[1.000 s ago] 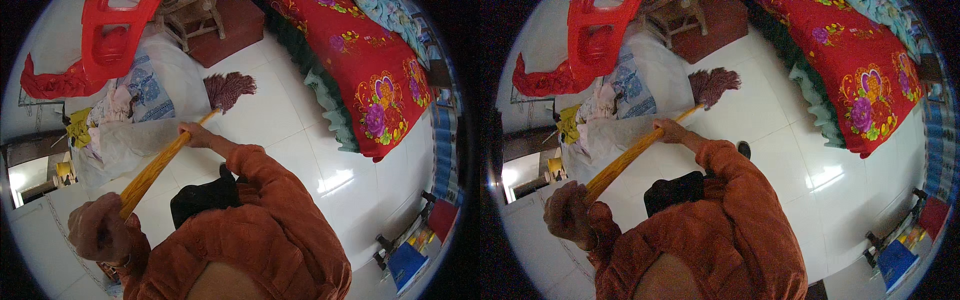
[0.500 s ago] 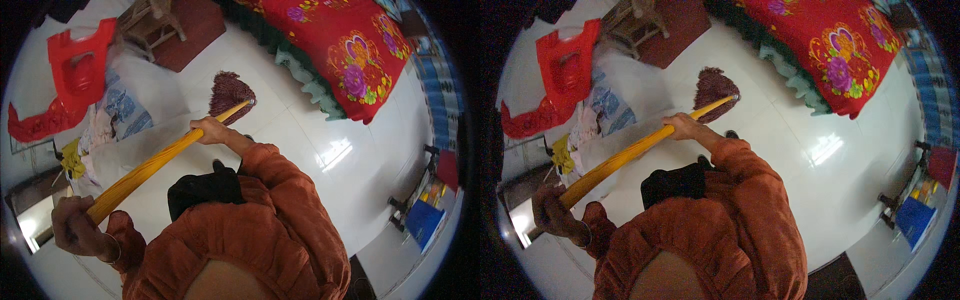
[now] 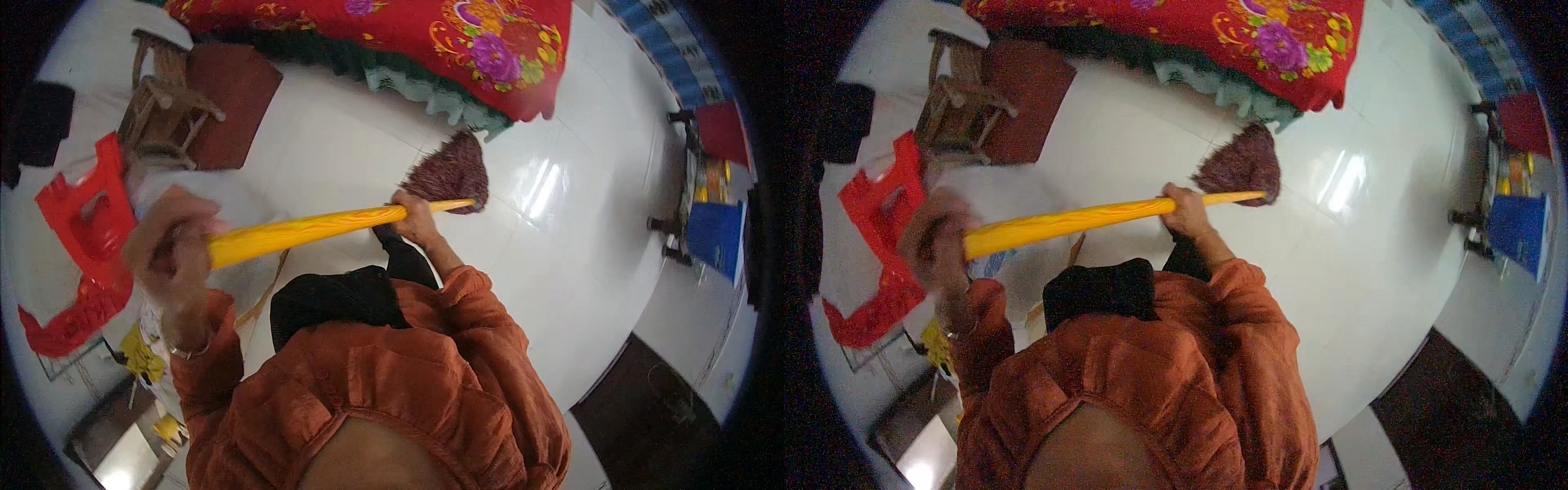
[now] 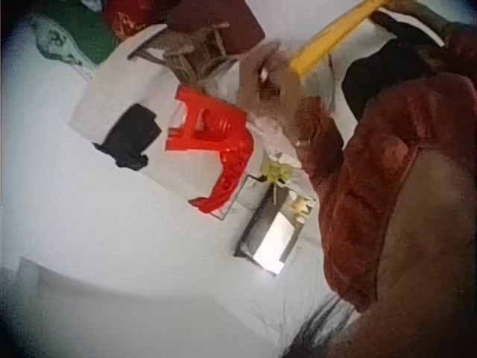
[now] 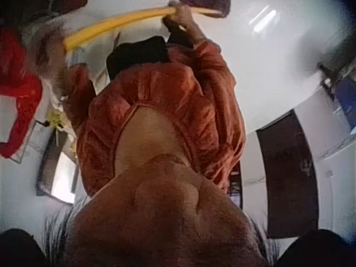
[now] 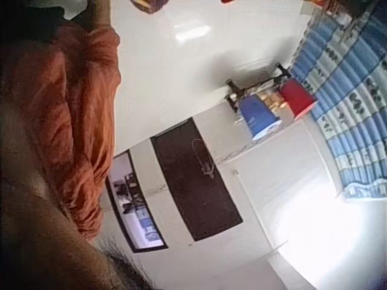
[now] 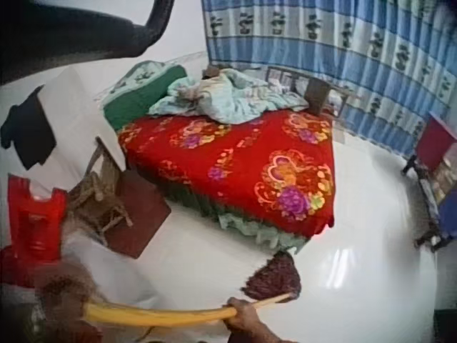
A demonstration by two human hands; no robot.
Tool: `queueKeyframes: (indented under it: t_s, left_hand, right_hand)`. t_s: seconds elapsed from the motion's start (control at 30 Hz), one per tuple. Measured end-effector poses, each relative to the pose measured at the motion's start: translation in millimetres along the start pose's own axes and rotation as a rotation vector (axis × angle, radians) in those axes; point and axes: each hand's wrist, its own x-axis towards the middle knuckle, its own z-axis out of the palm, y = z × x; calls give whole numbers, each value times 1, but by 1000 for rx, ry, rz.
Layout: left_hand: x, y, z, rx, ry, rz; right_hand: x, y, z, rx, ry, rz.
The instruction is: The person mops a tiled floor using a yellow-handled mop with a maroon head. They move the mop back and forth across the room, navigating around furniture and clutter, and eventually dip the mop into a bucket of water near a staircase.
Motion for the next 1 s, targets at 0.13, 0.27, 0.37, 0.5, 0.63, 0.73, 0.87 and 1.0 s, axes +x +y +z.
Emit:
queueKeyframes:
  t_s: [0.13, 0.27, 0.37, 0.5, 0.63, 0.73, 0.87, 1.0]
  left_hand:
    - [10, -18, 80, -352, -234, -248]
    - [-4, -37, 146, -769, -398, -437]
    - [-13, -35, 162, -819, -506, -410]
    - [-11, -13, 142, -760, -706, -239]
    - [-19, -16, 96, -658, -758, -152]
    - [-35, -16, 43, -610, -721, 63]
    - [-84, -20, -30, -666, -524, 232]
    - [-152, -34, -119, -572, -648, 297]
  right_hand:
    - [-43, 58, -40, -200, 126, 160]
    - [-99, 96, -60, -303, 223, 360]
    - [-143, 105, -69, -124, 223, 431]
    - [-207, 148, -69, -237, 43, 404]
    - [-188, 119, -32, -191, 76, 465]
    - [-179, 97, 7, -235, 144, 265]
    - [-156, 52, 69, -230, 226, 80]
    - [-135, 2, 139, -111, 234, -89]
